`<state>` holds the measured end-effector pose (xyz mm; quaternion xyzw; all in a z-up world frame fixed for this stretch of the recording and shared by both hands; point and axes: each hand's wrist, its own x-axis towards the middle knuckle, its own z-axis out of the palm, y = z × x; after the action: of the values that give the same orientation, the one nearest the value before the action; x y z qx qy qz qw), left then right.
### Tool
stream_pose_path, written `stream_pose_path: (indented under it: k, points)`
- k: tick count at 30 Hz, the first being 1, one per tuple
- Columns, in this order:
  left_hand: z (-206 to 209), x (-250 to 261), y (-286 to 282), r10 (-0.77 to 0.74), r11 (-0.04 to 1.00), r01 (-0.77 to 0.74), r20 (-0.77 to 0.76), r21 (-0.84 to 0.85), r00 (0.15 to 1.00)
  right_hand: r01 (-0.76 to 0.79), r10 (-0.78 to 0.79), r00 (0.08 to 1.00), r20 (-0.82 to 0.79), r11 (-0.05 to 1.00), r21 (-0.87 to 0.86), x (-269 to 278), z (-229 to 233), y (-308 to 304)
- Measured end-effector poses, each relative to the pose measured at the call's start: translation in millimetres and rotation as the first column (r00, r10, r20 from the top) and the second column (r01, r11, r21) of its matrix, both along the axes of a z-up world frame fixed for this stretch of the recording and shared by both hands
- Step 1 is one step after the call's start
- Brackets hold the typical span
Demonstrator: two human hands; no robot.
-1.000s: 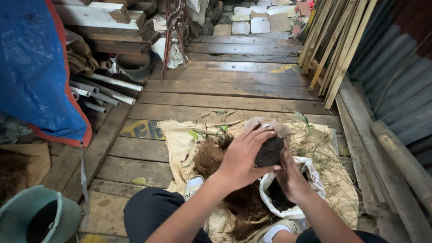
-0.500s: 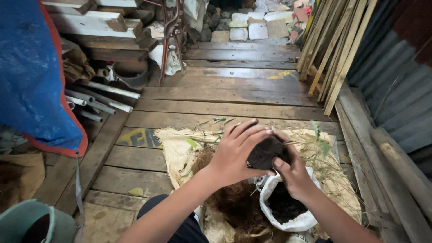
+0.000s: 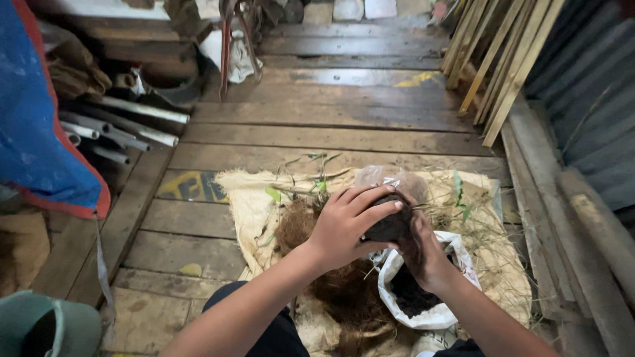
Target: The person sits on the floor and packs soil around the roots of small plants by hand. They repeatedly scoop soil from a white sack and press it into a ball around the plant roots, occasionally adjusting the plant's position.
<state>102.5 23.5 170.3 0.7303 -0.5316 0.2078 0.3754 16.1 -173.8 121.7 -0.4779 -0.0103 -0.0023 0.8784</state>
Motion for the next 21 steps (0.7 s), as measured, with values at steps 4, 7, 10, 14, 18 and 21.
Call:
stream_pose_path:
  k: [4,7,10,14,18,21]
  points:
    - [-14,2,-9,0.009,1.0,-0.008,-0.112,0.01,0.994,0.102,-0.107,0.979,-0.175,0.994,-0.033,7,-7,5]
    - [-16,10,-11,0.053,0.998,-0.048,-0.202,0.034,0.978,0.152,-0.168,0.958,-0.233,0.985,-0.083,12,-5,5]
    - [-14,17,-4,0.115,0.992,-0.103,-0.193,0.072,0.974,0.18,-0.187,0.947,-0.262,0.982,-0.051,18,-2,3]
    - [-10,14,-5,0.115,0.991,-0.103,-0.151,0.087,0.982,0.149,-0.136,0.955,-0.264,0.988,0.032,21,-2,-2]
    - [-7,8,-1,0.106,0.994,-0.098,-0.175,0.053,0.979,0.108,-0.086,0.972,-0.219,0.99,0.088,21,-8,-3]
    - [-7,6,1,0.113,0.993,-0.109,-0.125,0.043,0.986,0.133,-0.12,0.975,-0.189,0.989,0.061,19,-13,1]
